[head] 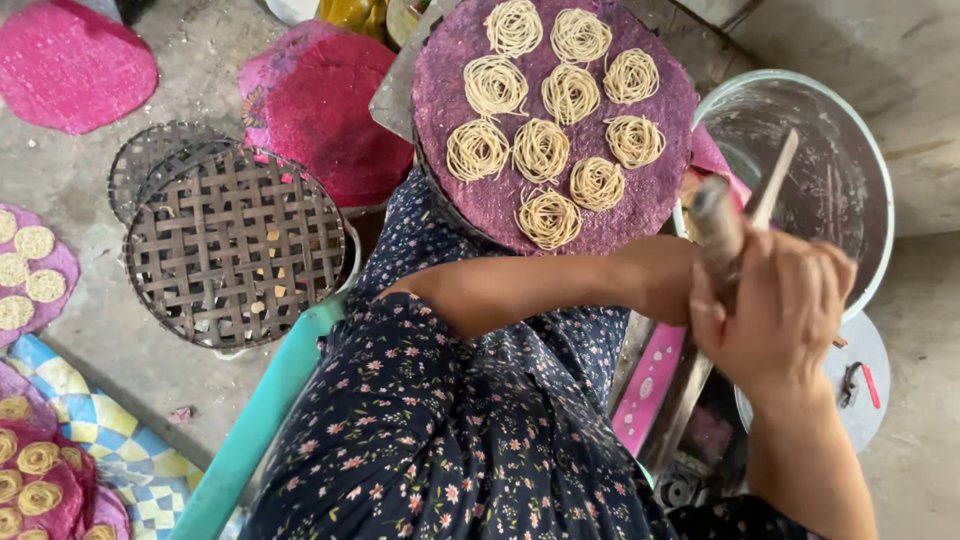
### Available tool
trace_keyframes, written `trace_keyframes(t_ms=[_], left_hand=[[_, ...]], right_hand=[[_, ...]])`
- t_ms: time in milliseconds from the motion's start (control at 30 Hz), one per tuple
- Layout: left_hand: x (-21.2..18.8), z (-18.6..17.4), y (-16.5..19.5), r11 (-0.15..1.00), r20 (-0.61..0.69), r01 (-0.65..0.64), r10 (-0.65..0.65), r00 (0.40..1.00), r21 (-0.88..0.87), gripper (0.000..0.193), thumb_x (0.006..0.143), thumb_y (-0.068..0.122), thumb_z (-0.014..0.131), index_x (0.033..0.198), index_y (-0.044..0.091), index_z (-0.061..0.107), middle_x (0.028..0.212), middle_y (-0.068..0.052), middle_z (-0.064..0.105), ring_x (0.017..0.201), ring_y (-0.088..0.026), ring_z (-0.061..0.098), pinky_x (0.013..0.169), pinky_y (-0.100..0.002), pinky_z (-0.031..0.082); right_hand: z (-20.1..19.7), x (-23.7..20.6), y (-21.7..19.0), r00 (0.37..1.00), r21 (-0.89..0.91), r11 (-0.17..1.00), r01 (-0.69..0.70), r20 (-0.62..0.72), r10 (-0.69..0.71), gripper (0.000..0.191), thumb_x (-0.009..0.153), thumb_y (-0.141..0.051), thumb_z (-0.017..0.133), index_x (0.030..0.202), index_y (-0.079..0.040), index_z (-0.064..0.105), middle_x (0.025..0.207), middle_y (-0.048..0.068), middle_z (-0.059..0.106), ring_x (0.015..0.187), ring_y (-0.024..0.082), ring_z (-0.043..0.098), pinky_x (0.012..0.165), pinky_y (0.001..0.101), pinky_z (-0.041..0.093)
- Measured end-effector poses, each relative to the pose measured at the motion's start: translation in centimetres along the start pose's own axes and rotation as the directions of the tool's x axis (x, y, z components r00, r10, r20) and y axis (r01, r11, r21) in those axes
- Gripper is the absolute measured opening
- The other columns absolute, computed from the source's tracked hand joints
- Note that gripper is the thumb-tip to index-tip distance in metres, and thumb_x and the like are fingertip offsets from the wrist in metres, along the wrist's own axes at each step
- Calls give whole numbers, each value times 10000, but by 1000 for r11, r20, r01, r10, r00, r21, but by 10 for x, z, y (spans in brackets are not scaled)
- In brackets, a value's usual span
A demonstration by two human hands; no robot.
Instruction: The person sits and uses a large wooden hand press to extrude dough into noodle nests. They load dough from a bucket into the press with a knife, press the lever to extrude noodles onto a pink mat, cut the strands, and arrange the finished noodle nests on the mat.
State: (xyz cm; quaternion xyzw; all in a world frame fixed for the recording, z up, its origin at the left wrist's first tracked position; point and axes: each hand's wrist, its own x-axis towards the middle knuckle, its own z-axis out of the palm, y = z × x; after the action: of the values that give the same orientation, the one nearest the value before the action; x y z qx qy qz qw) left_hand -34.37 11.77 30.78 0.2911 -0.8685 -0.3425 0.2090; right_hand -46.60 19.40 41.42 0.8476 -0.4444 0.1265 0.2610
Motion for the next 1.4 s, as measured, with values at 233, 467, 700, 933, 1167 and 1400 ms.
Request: trace_keyframes(t_ms=[233,467,700,933,1167,1400], left_hand=[[-31,14,16,946,-161,-299,317,935,129,194,789,261,729,956,173,687,771,-61,721,740,-290,725,699,-448,550],[-44,-10,-24,956,-262,-267,290,921,119,197,720,239,766,907,181,747,717,-45,709,654,-271,692,718,-440,542],[-31,-39,-75,655,-150,-241,193,970,-716,525,782,230,910,1231,144,652,1163,-15,745,1094,-165,710,1018,-336,585],[32,-71,-52,85,-783,-869,398,478,-487,442,926,222,782,1330,120,632,1364,-13,602,1328,-143,577,1208,-461,503],[-36,-132,-84,463,-674,-595,-7,739,-657,451,953,248,800,1338,108,609,1311,-35,626,1243,-151,613,1141,-372,512],[5,-152,-77,620,-473,-384,23,881,-684,434,913,191,846,1278,82,639,1230,-45,681,1143,-142,664,1048,-342,562]], right_hand=[[-65,-29,-1,743,246,770,-588,541,394,359,769,-174,826,1051,-46,646,851,58,734,758,181,713,828,367,533],[-54,-105,72,838,636,559,-532,302,455,189,888,-137,741,985,-35,615,916,93,687,823,194,683,980,343,517],[-13,-89,49,471,948,304,-90,-228,852,237,944,-188,690,1071,-38,558,1017,81,661,971,171,644,1016,332,494],[55,-59,29,490,972,2,234,-119,864,312,965,-233,712,1211,-114,563,1156,76,653,1097,148,619,1038,315,485],[222,-197,141,481,10,647,-762,678,556,479,916,-299,792,1339,-101,687,1305,180,713,1203,366,650,1022,512,520],[299,-273,193,313,-289,759,-584,783,538,297,979,-323,607,1210,-252,779,1095,177,782,1066,372,736,876,479,571]])
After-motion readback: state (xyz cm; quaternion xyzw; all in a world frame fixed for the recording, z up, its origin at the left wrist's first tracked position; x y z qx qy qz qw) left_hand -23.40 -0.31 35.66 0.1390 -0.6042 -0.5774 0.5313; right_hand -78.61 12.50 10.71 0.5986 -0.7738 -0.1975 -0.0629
